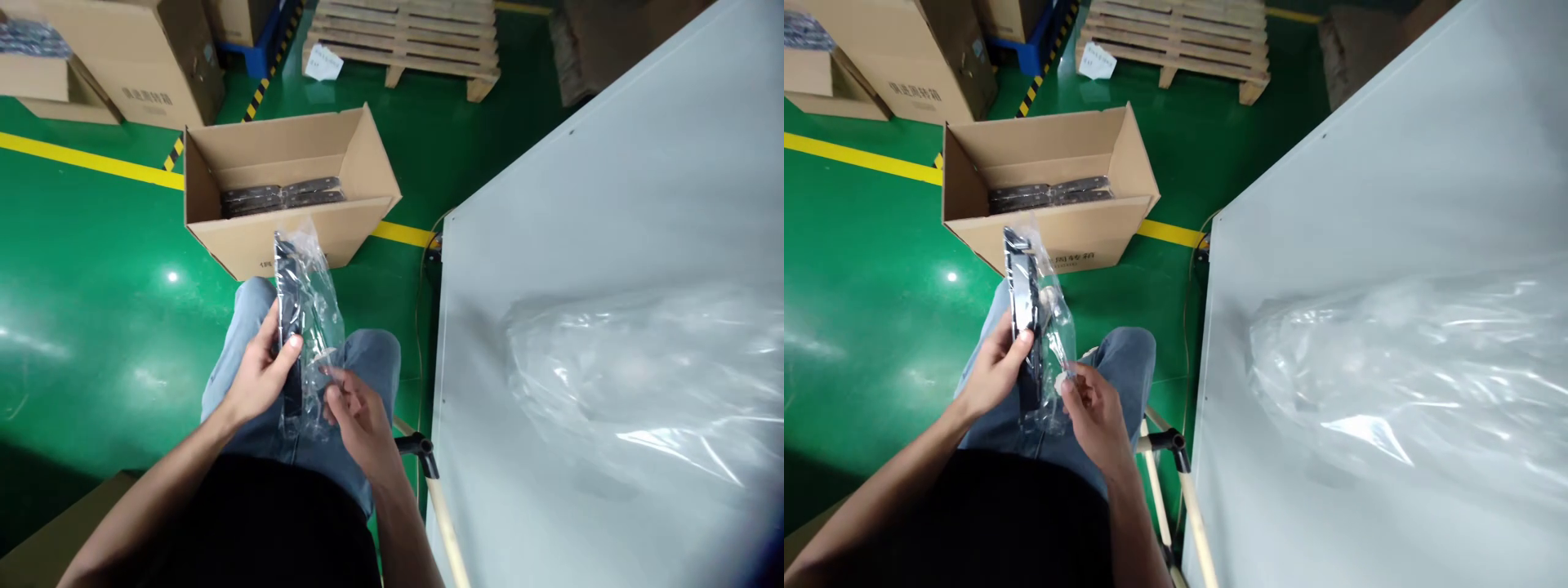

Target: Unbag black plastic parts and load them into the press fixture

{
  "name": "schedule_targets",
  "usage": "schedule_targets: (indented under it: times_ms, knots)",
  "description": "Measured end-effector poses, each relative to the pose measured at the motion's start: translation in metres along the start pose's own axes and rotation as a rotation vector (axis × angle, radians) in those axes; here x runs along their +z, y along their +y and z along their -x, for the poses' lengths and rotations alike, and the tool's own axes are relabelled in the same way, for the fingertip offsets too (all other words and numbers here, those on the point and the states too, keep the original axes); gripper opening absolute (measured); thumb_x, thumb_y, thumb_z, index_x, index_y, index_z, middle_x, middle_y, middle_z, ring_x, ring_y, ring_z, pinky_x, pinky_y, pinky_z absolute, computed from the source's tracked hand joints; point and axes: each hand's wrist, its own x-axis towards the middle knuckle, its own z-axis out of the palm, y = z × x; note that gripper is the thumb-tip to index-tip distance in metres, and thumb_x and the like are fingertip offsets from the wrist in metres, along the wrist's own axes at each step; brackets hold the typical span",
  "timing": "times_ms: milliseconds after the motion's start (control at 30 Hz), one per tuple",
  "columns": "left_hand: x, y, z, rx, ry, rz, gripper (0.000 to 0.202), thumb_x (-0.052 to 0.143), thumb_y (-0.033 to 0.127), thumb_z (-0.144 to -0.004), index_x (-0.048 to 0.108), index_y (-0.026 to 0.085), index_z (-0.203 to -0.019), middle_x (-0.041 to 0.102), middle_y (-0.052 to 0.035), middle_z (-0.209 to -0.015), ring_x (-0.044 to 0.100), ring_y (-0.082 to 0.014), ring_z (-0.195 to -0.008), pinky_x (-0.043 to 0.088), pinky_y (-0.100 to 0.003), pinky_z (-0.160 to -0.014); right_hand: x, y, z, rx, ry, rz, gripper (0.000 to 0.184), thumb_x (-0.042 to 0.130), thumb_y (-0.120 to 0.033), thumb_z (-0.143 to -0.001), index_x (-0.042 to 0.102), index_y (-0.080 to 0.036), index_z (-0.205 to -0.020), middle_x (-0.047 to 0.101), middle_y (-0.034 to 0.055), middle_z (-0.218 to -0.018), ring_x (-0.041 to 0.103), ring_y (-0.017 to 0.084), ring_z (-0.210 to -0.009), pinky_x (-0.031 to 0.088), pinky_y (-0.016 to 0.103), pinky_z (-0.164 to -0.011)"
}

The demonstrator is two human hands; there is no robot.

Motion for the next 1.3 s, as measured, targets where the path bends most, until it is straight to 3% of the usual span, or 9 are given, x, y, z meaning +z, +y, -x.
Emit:
schedule_targets:
  times_ms: [100, 200, 300, 400, 567, 767, 900, 1033, 1300]
  knots:
    - [-0.003, -0.003, 0.008, -0.025, -0.058, -0.118, 0.078, 0.064, 0.058, -0.100, 0.037, 0.024, -0.166, 0.045, -0.0109, -0.168, 0.046, -0.0315, -0.153, 0.036, -0.052, -0.129, -0.016, -0.003, -0.002, -0.132, -0.014, 0.075, 0.070, 0.073, -0.072, -0.087, 0.069, -0.023, -0.137, 0.074, 0.0102, -0.105, 0.073, 0.022, -0.092, 0.063, 0.036, -0.080]
    - [-0.002, -0.007, 0.019, -0.030, -0.113, -0.234, 0.084, 0.066, 0.057, -0.098, 0.034, 0.023, -0.168, 0.043, -0.0116, -0.169, 0.044, -0.0325, -0.154, 0.036, -0.053, -0.129, -0.012, -0.019, -0.005, -0.251, 0.238, 0.150, 0.061, 0.073, -0.061, -0.093, 0.065, -0.025, -0.141, 0.073, 0.0110, -0.113, 0.073, 0.022, -0.097, 0.064, 0.037, -0.084]
    - [-0.002, -0.007, 0.031, -0.043, -0.229, -0.277, 0.085, 0.070, 0.056, -0.096, 0.038, 0.021, -0.166, 0.046, -0.0118, -0.167, 0.044, -0.0319, -0.155, 0.034, -0.051, -0.131, -0.002, -0.039, -0.012, -0.318, 0.482, 0.264, 0.042, 0.063, -0.053, -0.101, 0.072, -0.022, -0.128, 0.073, 0.0072, -0.096, 0.071, 0.019, -0.083, 0.061, 0.034, -0.076]
    - [-0.006, -0.003, 0.038, -0.143, -0.344, -0.146, 0.079, 0.070, 0.058, -0.096, 0.046, 0.022, -0.162, 0.048, -0.0101, -0.165, 0.043, -0.0315, -0.155, 0.034, -0.048, -0.131, 0.001, -0.047, -0.020, -0.291, 0.617, 0.314, 0.043, 0.052, -0.055, -0.106, 0.077, -0.021, -0.102, 0.063, 0.0006, -0.069, 0.061, 0.015, -0.061, 0.053, 0.030, -0.060]
    - [-0.013, 0.006, 0.041, -0.411, -0.461, 0.262, 0.069, 0.075, 0.062, -0.091, 0.066, 0.023, -0.147, 0.067, -0.0092, -0.147, 0.059, -0.0349, -0.141, 0.043, -0.047, -0.124, 0.001, -0.037, -0.023, -0.115, 0.546, -0.047, 0.051, 0.055, -0.069, -0.100, 0.071, -0.021, -0.092, 0.039, -0.0090, -0.053, 0.038, 0.009, -0.037, 0.031, 0.025, -0.036]
    - [-0.015, 0.007, 0.039, -0.558, -0.466, 0.379, 0.064, 0.075, 0.064, -0.088, 0.075, 0.021, -0.135, 0.079, -0.0102, -0.118, 0.073, -0.0332, -0.112, 0.058, -0.043, -0.102, 0.005, -0.040, -0.012, -0.072, 0.531, -0.140, 0.052, 0.060, -0.072, -0.097, 0.070, -0.021, -0.095, 0.037, -0.0093, -0.054, 0.036, 0.008, -0.038, 0.030, 0.023, -0.035]
    - [-0.016, -0.003, 0.028, -0.492, -0.533, 0.333, 0.069, 0.077, 0.063, -0.087, 0.071, 0.021, -0.141, 0.078, -0.0112, -0.122, 0.072, -0.0325, -0.110, 0.057, -0.043, -0.101, 0.009, -0.047, -0.004, -0.096, 0.533, -0.191, 0.049, 0.061, -0.070, -0.097, 0.069, -0.022, -0.097, 0.037, -0.0092, -0.055, 0.039, 0.008, -0.040, 0.034, 0.022, -0.036]
    - [-0.017, -0.009, 0.021, -0.342, -0.559, 0.203, 0.063, 0.072, 0.056, -0.094, 0.065, 0.024, -0.148, 0.072, -0.0121, -0.135, 0.067, -0.0325, -0.125, 0.054, -0.046, -0.108, 0.022, -0.050, 0.004, -0.064, 0.531, -0.348, 0.046, 0.059, -0.070, -0.097, 0.064, -0.024, -0.099, 0.037, -0.0105, -0.055, 0.033, 0.008, -0.037, 0.031, 0.023, -0.031]
    - [0.009, 0.005, 0.032, 0.312, -0.476, -0.202, 0.092, 0.072, 0.023, -0.092, 0.024, 0.030, -0.170, 0.049, -0.0143, -0.163, 0.050, -0.0323, -0.149, 0.046, -0.049, -0.122, 0.029, -0.050, 0.015, -0.069, 0.554, -0.246, 0.047, 0.054, -0.067, -0.100, 0.066, -0.024, -0.111, 0.040, -0.0095, -0.056, 0.034, 0.010, -0.038, 0.032, 0.025, -0.034]
